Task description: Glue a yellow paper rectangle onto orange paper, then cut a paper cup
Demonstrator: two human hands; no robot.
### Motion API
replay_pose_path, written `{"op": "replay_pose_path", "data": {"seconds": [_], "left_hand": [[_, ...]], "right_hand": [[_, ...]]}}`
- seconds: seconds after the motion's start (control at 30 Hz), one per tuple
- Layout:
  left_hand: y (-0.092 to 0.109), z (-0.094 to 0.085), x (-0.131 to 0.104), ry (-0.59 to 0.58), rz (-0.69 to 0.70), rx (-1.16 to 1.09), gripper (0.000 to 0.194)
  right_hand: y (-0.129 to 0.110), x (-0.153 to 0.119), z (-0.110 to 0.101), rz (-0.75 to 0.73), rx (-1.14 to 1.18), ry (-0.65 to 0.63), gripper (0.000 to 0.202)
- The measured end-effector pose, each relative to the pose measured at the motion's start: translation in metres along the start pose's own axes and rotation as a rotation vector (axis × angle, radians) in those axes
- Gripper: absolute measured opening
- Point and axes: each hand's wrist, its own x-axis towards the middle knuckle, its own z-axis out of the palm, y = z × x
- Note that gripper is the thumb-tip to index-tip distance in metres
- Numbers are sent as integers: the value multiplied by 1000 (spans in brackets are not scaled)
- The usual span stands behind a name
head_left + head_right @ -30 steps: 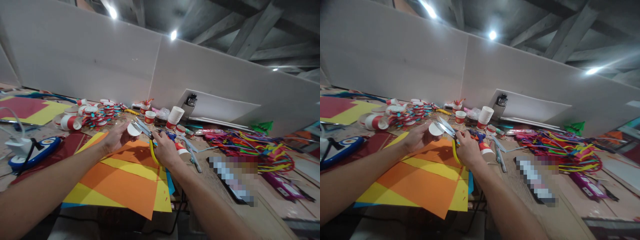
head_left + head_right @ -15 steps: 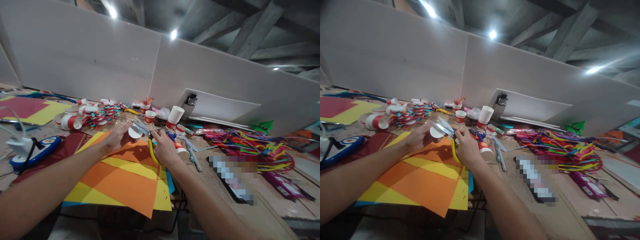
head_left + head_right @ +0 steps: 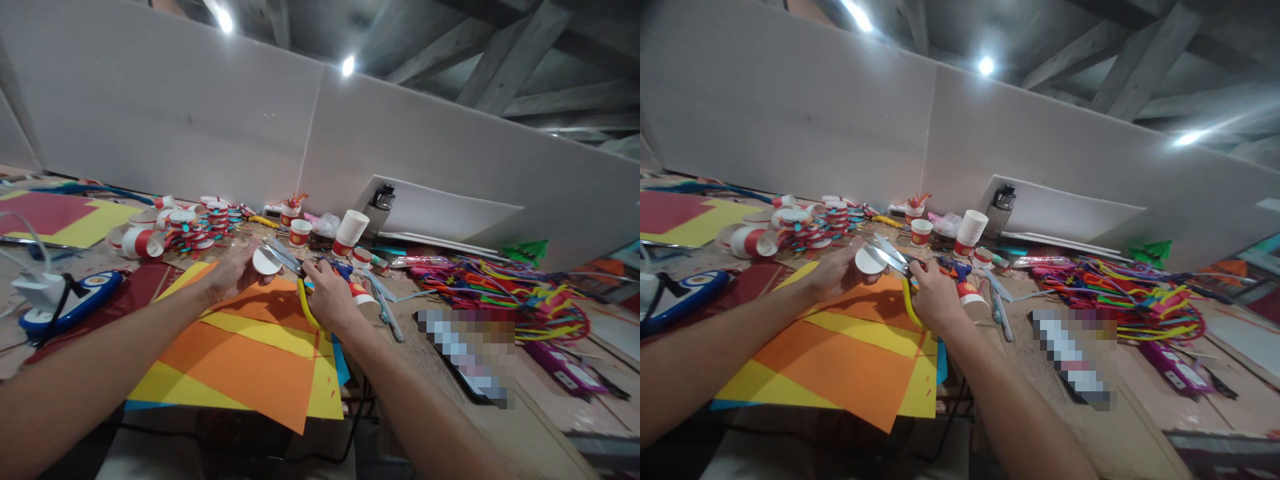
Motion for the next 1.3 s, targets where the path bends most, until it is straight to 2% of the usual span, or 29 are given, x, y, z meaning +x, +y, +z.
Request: {"op": "replay_pose_path", "data": {"seconds": [0.13,0.33,0.53,0.7,0.97,1.3], "left_hand": [[0,-1,1,45,-16,20,52],[1,0,3,25,-16,47,61],[7,3,2,-34,25,-72,46],[5,2,3,8,61,-74,33],[-3,-3,5,-1,39,-64,36],[-2,-6,5,-10,29,-88,36]], "right_hand": [[-1,0,0,6,-12,-8,30],[-2,0,3,29,-21,-17,33],[0,1,3,74,-23,-45,37],[-1,1,2,86,-17,-56,38],[-2,1,4,45,9,2,37],[-1,0,2,46,12,-8,35]]}}
